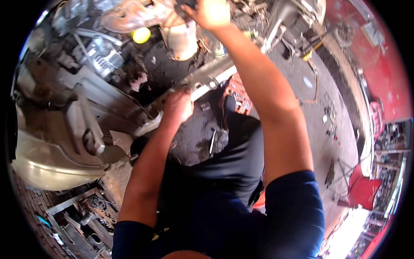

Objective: The person attaches a socket to a hand driver and turns bolts on a car engine using the tool.

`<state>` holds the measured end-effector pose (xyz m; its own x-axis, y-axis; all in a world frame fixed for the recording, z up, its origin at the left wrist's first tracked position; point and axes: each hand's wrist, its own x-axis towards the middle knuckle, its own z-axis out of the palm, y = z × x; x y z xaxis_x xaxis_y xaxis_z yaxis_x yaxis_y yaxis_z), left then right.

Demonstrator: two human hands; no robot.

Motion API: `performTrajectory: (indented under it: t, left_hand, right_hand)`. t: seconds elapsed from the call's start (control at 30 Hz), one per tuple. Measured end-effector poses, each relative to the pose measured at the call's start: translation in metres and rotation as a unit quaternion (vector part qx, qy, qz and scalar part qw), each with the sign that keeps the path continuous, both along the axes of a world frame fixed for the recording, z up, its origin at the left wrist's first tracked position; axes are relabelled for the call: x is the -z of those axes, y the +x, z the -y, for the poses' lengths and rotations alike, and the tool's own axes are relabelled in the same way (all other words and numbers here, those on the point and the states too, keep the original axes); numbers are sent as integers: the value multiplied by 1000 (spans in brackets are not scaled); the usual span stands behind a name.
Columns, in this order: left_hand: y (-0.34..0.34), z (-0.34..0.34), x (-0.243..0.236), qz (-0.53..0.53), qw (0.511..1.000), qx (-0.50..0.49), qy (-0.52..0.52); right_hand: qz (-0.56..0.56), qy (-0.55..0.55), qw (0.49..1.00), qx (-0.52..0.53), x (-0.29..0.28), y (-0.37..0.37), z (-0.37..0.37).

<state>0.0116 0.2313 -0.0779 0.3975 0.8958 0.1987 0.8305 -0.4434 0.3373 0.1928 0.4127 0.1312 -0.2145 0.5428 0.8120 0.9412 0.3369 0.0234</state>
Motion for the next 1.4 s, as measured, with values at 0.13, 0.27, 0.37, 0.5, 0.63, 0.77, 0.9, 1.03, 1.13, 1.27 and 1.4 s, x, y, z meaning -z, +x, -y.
performTrajectory:
  t: [0.13, 0.27, 0.37, 0.5, 0.63, 0.77, 0.9, 1.03, 1.13, 1.27, 1.4]
  left_hand:
    - [11, -7, 0, -14, 1000, 1, 11]
    - [18, -7, -4, -11, 1000, 26, 12]
    - [1, -1, -6, -21, 1000, 8, -2]
    - [2, 7, -10, 17, 1000, 25, 10]
    - [-1, 10, -3, -7, 999, 31, 0]
    - [-8, 7, -3, -26, 999, 14, 23]
    - [7, 3, -13, -37, 999, 23, -26]
    - [4, -1, 4, -25, 999, 21, 43]
    - [1, 1, 1, -49, 998, 14, 26]
    - [0, 6, -7, -62, 998, 5, -8]
    - [13, 3, -9, -64, 997, 26, -15]
  right_hand:
    - [-17, 41, 997, -57, -9, 8, -9]
    - [-494, -326, 772, -233, 15, 14, -41]
    - [-194, -130, 962, -142, 4, 7, -26]
    - [-68, -206, 976, 10, -13, 3, -7]
    - [-453, -283, 833, -141, 11, -11, -13]
    - [-28, -105, 994, 16, -23, -16, 12]
    - [-329, -253, 903, -109, -7, -10, 1]
    - [-278, -281, 915, -84, -18, -7, -1]
    - [45, -155, 985, 55, -38, -9, 21]
    - [-6, -175, 984, -27, -26, -10, 12]
    - [-590, -320, 666, -324, 5, -1, -14]
